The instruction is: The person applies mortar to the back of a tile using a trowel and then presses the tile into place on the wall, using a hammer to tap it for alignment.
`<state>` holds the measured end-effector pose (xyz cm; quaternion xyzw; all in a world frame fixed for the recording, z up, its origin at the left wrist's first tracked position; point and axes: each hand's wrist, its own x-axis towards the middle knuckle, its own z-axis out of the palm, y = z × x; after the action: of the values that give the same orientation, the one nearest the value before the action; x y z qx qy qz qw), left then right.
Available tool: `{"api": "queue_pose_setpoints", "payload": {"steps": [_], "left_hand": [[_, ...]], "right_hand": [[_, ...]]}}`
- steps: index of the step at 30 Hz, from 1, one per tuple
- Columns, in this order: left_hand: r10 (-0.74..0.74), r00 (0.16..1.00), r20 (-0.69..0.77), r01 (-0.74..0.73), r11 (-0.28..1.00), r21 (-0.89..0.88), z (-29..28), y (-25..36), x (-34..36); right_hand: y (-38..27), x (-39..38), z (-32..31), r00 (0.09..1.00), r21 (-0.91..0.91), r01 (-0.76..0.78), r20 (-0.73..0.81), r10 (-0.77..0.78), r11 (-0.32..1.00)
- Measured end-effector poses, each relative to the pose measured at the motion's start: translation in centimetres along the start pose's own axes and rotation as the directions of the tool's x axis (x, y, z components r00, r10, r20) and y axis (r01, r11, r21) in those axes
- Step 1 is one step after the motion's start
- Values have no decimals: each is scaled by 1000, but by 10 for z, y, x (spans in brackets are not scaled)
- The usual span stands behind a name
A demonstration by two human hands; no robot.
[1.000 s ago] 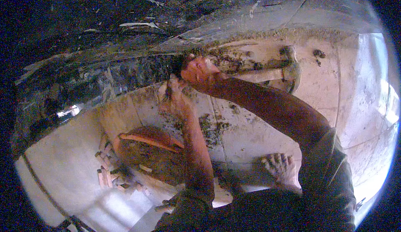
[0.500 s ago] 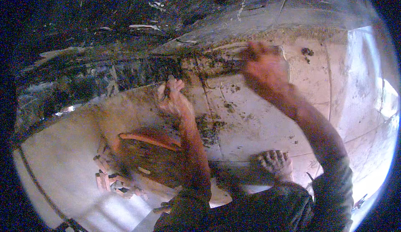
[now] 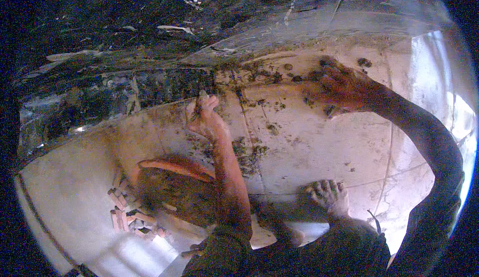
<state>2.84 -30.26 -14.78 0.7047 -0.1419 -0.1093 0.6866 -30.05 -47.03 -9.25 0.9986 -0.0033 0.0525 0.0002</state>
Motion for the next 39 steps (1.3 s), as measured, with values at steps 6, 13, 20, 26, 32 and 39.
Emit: {"api": "queue_pose_setpoints", "payload": {"steps": [6,13,20,26,32,39], "left_hand": [[15,1000,11,-16,999,44,23,39,-15],[40,999,-13,-39,996,77,20,45,-15],[21,998,-60,-20,1000,15,23,40,-15],[-32,998,-47,36,995,89,26,44,-15],[18,999,-48,-16,999,45,20,46,-19],[-7,999,-34,9,998,65,25,43,-18]], "right_hand": [[-9,15,-19,999,247,36,30,-44,968],[-40,29,-10,999,375,-7,-27,18,927],[-43,51,-6,994,432,-7,-98,54,902],[-50,37,-16,996,435,-20,-68,55,900],[-56,55,-5,994,437,-33,-80,75,899],[-59,37,-7,997,430,-72,8,76,900]]}}
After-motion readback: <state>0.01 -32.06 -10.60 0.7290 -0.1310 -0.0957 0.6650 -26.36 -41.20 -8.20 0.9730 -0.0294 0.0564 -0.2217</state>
